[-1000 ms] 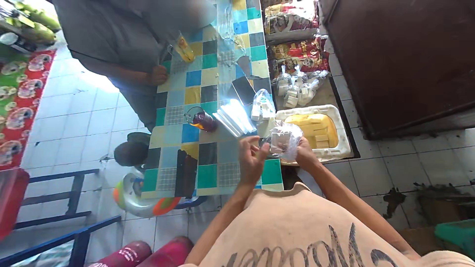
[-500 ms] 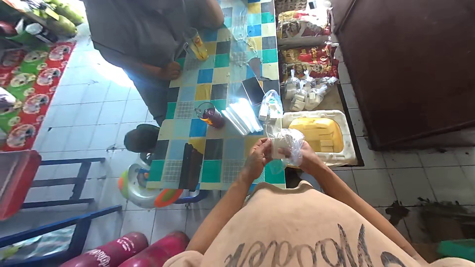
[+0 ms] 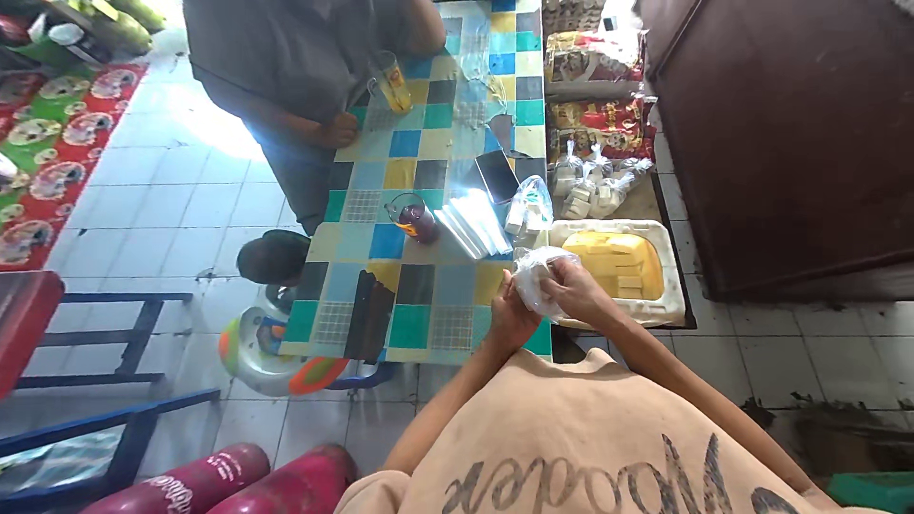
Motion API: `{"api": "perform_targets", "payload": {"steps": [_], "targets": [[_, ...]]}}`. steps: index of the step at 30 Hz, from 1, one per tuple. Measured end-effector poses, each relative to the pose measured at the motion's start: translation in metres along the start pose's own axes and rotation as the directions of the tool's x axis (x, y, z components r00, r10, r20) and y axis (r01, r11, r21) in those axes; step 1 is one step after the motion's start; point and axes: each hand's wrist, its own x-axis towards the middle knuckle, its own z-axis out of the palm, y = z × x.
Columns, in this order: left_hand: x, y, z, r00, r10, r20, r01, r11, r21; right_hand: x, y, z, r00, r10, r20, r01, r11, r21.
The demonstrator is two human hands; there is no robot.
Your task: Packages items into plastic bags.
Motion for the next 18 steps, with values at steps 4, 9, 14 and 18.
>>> {"api": "perform_targets", "payload": {"steps": [4, 9, 14, 18], "targets": [[-0.001, 0.005, 0.002, 0.999, -0.009, -0.045, 0.007, 0.999, -0.041, -0.007, -0.017, 0.0, 0.992, -0.006, -0.126, -0.012, 0.99, -0.142], [0.002, 0.006, -0.003, 0.999, 0.041, -0.002, -0.041, 0.997, -0.058, -0.005, -0.02, 0.003, 0.979, -0.024, -0.203, -0.021, 0.976, -0.215], [0.001, 0.006, -0.012, 0.999, 0.024, 0.028, -0.023, 0.998, -0.057, -0.001, -0.014, 0.007, 0.982, -0.004, -0.187, -0.04, 0.972, -0.232], [0.002, 0.006, -0.014, 0.998, -0.019, -0.054, 0.015, 0.998, -0.068, -0.013, -0.008, 0.007, 0.962, -0.247, -0.115, 0.183, 0.897, -0.402]]}}
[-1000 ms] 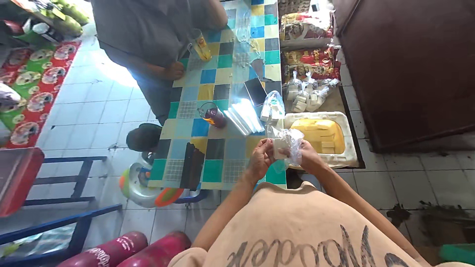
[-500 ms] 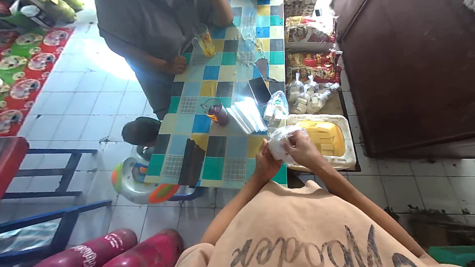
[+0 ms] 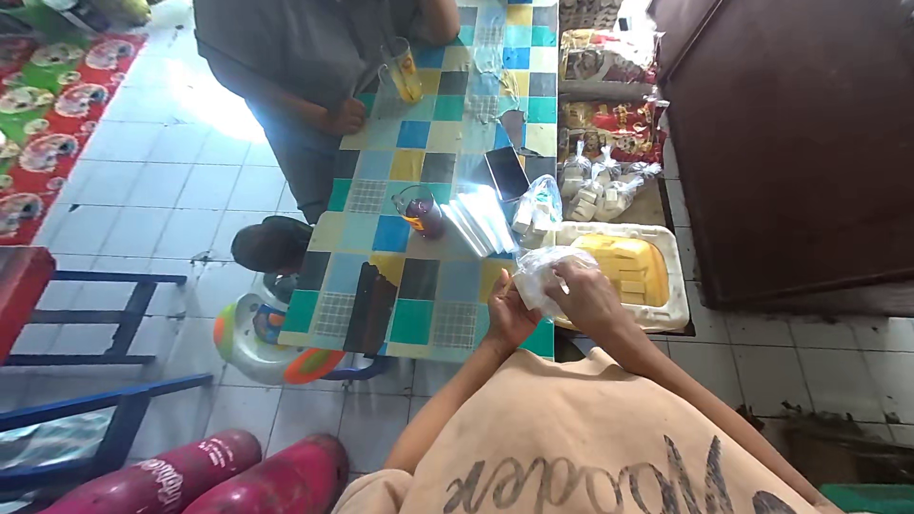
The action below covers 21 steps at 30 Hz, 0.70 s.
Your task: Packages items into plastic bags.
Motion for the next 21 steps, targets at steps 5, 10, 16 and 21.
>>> {"api": "perform_targets", "payload": {"steps": [5, 10, 16, 21], "targets": [[0.004, 0.004, -0.005, 0.994, 0.016, -0.109, -0.015, 1.0, 0.006, -0.007, 0.035, 0.003, 0.882, -0.172, -0.438, 0.25, 0.96, 0.127], [0.018, 0.009, -0.017, 0.981, 0.013, -0.193, 0.032, 0.973, 0.228, 0.026, 0.08, 0.044, 0.909, 0.22, 0.354, -0.404, 0.673, 0.62], [0.031, 0.016, -0.028, 0.969, 0.093, -0.227, 0.119, 0.634, 0.764, 0.032, 0.08, 0.078, 0.917, 0.31, 0.25, -0.391, 0.817, 0.424], [0.017, 0.015, -0.03, 0.922, 0.333, -0.2, 0.14, 0.195, 0.971, 0.03, 0.095, 0.095, 0.937, 0.217, 0.274, -0.317, 0.856, 0.408]]}}
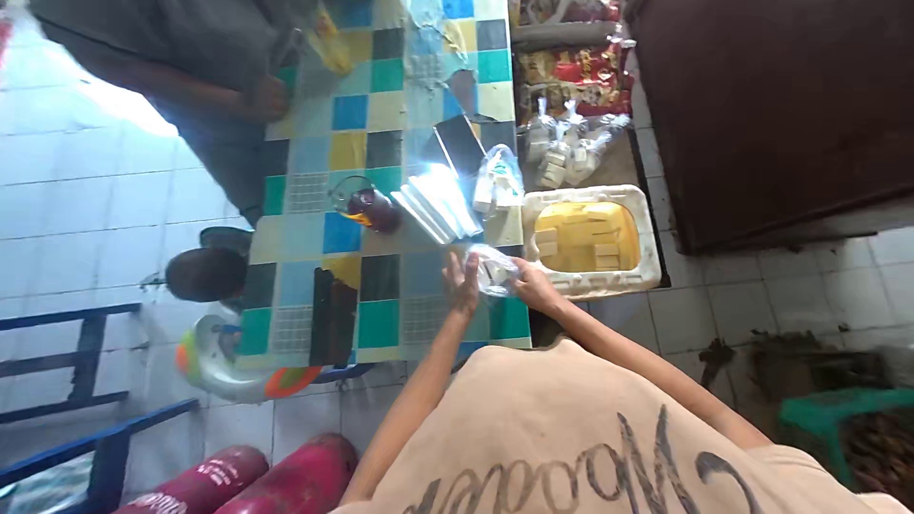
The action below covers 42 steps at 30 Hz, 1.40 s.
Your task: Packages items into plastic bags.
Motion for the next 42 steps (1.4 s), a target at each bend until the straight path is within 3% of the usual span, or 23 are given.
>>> {"api": "perform_targets", "payload": {"steps": [3, 6, 9, 11, 14, 16, 22, 27, 34, 42], "targets": [[-0.005, -0.008, 0.0, 0.986, 0.133, -0.095, -0.132, 0.991, 0.021, -0.007, 0.005, -0.023, 0.995, -0.05, 0.085, 0.051, 0.999, -0.012], [-0.021, -0.015, -0.012, 0.973, 0.175, -0.148, -0.182, 0.983, -0.036, -0.009, 0.02, -0.081, 0.982, -0.109, -0.153, 0.107, 0.994, -0.021], [-0.036, -0.029, -0.029, 0.97, 0.139, -0.199, -0.143, 0.99, -0.005, 0.033, 0.056, -0.152, 0.974, 0.122, -0.189, -0.17, 0.95, -0.263], [-0.044, -0.044, -0.036, 0.965, 0.113, -0.236, -0.109, 0.994, 0.03, 0.066, 0.097, -0.176, 0.953, 0.287, -0.1, -0.295, 0.796, -0.529], [-0.057, -0.061, -0.04, 0.962, 0.064, -0.265, -0.063, 0.998, 0.013, 0.089, 0.13, -0.176, 0.835, 0.55, -0.02, -0.39, 0.565, -0.727], [-0.064, -0.061, -0.038, 0.959, 0.027, -0.284, -0.034, 0.999, -0.018, 0.091, 0.136, -0.175, 0.791, 0.611, -0.03, -0.424, 0.512, -0.747], [-0.066, -0.068, -0.021, 0.953, 0.005, -0.302, -0.044, 0.992, -0.122, 0.096, 0.168, -0.175, 0.896, 0.444, -0.009, -0.299, 0.59, -0.75], [-0.062, -0.072, -0.012, 0.947, 0.043, -0.319, -0.096, 0.984, -0.15, 0.098, 0.16, -0.176, 0.849, 0.528, -0.003, -0.337, 0.537, -0.773], [-0.055, -0.075, -0.014, 0.941, 0.021, -0.337, -0.078, 0.985, -0.156, 0.109, 0.178, -0.18, 0.862, 0.507, 0.014, -0.324, 0.571, -0.755], [-0.05, -0.072, -0.011, 0.942, 0.021, -0.336, -0.077, 0.985, -0.155, 0.115, 0.171, -0.181, 0.83, 0.558, 0.027, -0.319, 0.513, -0.797]]}}
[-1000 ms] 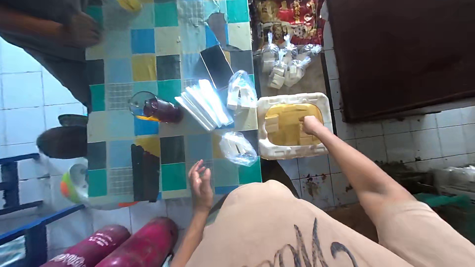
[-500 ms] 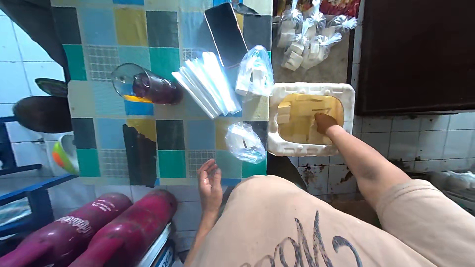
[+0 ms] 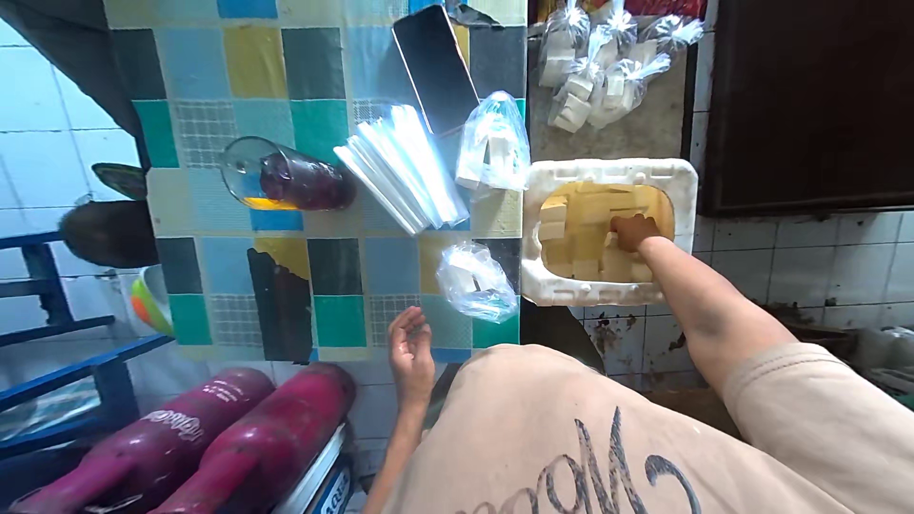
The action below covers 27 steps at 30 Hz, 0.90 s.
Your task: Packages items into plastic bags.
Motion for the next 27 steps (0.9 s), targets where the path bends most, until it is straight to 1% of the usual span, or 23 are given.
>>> {"api": "perform_targets", "payload": {"steps": [2, 4, 6, 7, 12, 15, 17, 22, 24, 25, 27], "targets": [[-0.001, 0.0, 0.001, 1.0, -0.004, 0.0, 0.004, 1.0, -0.002, 0.013, 0.005, 0.004, 0.999, -0.03, 0.037, 0.032, 0.999, -0.042], [-0.002, 0.0, 0.002, 1.0, -0.014, -0.008, 0.014, 1.0, -0.003, 0.026, 0.009, 0.006, 0.991, -0.066, 0.113, 0.076, 0.993, -0.087], [-0.002, 0.0, 0.004, 1.0, -0.019, -0.011, 0.019, 1.0, -0.006, 0.028, 0.008, 0.002, 0.978, -0.091, 0.19, 0.114, 0.987, -0.116], [-0.002, 0.001, 0.004, 1.0, -0.019, -0.01, 0.019, 1.0, -0.008, 0.026, 0.007, 0.001, 0.974, -0.097, 0.206, 0.123, 0.986, -0.114], [-0.005, 0.005, 0.005, 1.0, -0.01, 0.007, 0.01, 1.0, -0.009, 0.023, 0.005, 0.0, 0.97, -0.123, 0.211, 0.153, 0.98, -0.131], [-0.004, 0.007, 0.006, 1.0, 0.009, 0.018, -0.009, 1.0, -0.01, 0.018, 0.002, -0.004, 0.971, -0.088, 0.223, 0.119, 0.984, -0.133], [-0.003, 0.007, 0.004, 1.0, 0.018, 0.024, -0.018, 1.0, 0.001, 0.018, 0.003, -0.003, 0.976, -0.081, 0.202, 0.104, 0.989, -0.103], [-0.004, 0.008, 0.001, 0.999, 0.026, 0.022, -0.027, 1.0, 0.01, 0.023, 0.009, 0.003, 0.971, -0.125, 0.205, 0.16, 0.974, -0.162], [-0.005, 0.01, -0.002, 0.995, 0.098, 0.033, -0.099, 0.994, 0.037, 0.023, 0.007, 0.001, 0.969, -0.118, 0.216, 0.158, 0.971, -0.179], [-0.005, 0.011, -0.004, 0.985, 0.167, 0.047, -0.17, 0.983, 0.066, 0.023, 0.006, 0.001, 0.971, -0.11, 0.212, 0.148, 0.974, -0.173], [-0.005, 0.02, -0.005, 0.944, 0.321, 0.075, -0.327, 0.939, 0.104, 0.02, 0.002, 0.0, 0.976, -0.083, 0.203, 0.115, 0.982, -0.151]]}}
